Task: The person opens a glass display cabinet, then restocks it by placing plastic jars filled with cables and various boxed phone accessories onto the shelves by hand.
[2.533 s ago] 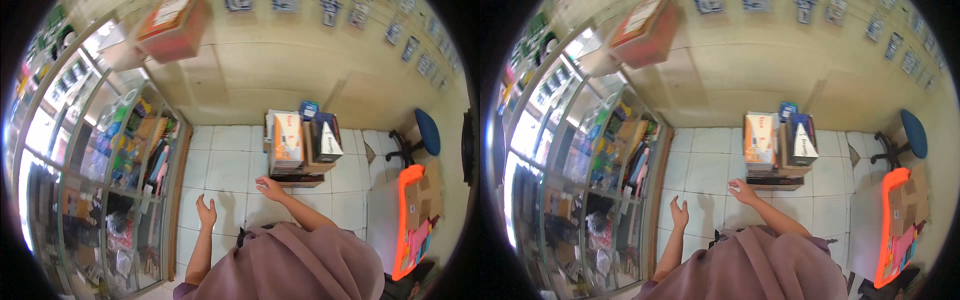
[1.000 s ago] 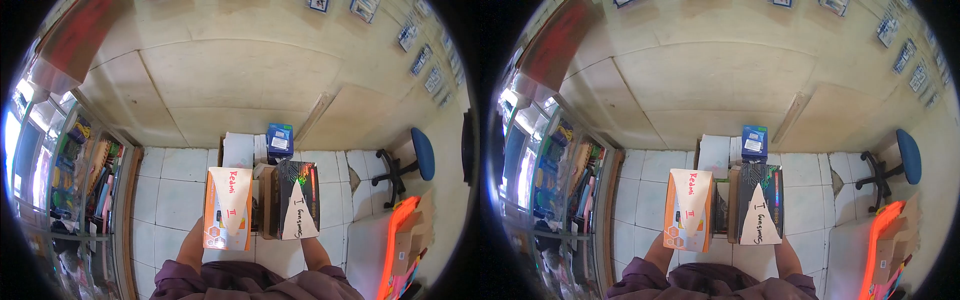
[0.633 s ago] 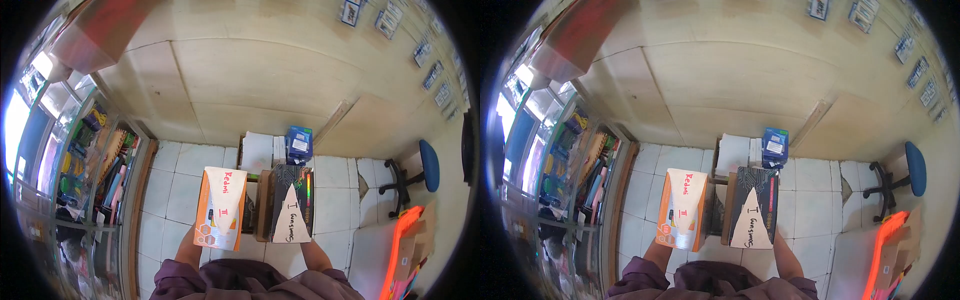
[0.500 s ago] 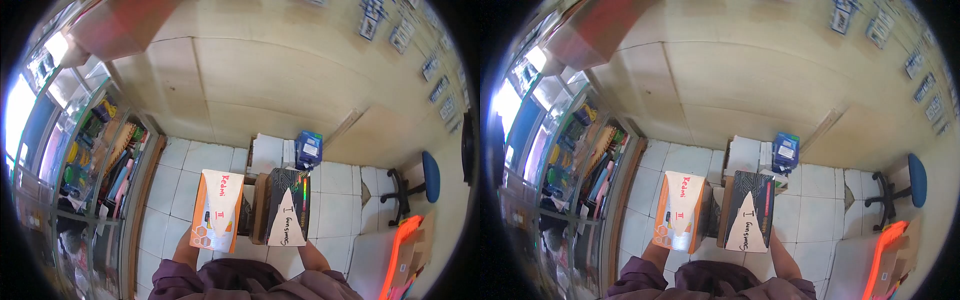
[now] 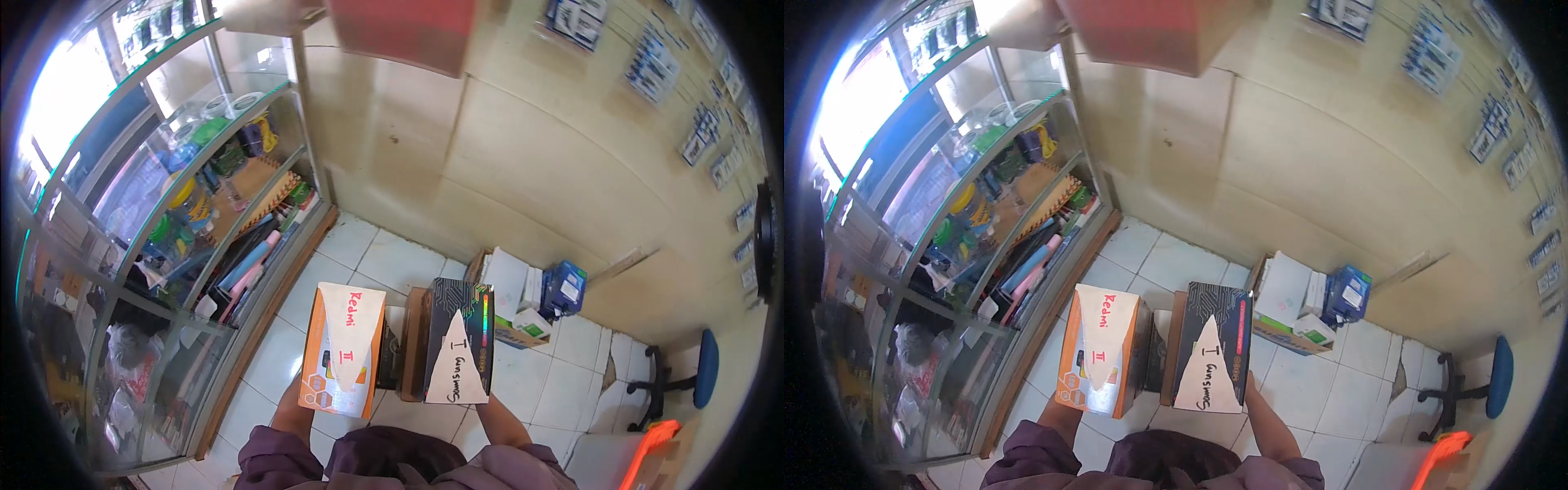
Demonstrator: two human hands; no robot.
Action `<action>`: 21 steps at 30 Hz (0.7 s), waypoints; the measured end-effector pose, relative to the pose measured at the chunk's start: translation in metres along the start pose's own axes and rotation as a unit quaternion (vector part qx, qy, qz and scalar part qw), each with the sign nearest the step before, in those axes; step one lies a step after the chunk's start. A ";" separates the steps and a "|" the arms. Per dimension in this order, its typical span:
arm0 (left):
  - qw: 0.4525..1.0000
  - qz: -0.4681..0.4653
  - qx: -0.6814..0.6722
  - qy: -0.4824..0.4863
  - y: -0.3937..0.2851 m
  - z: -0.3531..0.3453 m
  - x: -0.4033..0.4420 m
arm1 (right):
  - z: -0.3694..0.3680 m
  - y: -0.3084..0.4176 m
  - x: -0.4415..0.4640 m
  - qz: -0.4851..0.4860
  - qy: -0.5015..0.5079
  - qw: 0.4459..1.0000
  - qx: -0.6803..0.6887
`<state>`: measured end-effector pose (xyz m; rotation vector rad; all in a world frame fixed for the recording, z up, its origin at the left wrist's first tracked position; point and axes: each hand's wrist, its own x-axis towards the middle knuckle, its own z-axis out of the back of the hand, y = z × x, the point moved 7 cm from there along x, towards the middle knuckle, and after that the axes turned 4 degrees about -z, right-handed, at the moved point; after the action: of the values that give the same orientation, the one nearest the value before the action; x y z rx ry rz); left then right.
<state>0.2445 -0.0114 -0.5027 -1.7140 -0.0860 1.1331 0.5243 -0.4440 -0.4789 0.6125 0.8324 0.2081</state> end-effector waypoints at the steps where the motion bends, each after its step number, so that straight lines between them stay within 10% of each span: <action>1: 1.000 -0.003 -0.004 -0.010 0.000 0.003 -0.004 | -0.005 0.008 0.010 0.017 0.011 1.000 -0.005; 21: 0.980 -0.045 -0.079 -0.179 0.017 0.035 -0.139 | -0.106 0.161 0.178 0.328 0.033 0.942 -0.069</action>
<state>0.1359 -0.0698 -0.4280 -1.6067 -0.4827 1.3859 0.5734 -0.1969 -0.5510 0.7375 0.6454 0.8924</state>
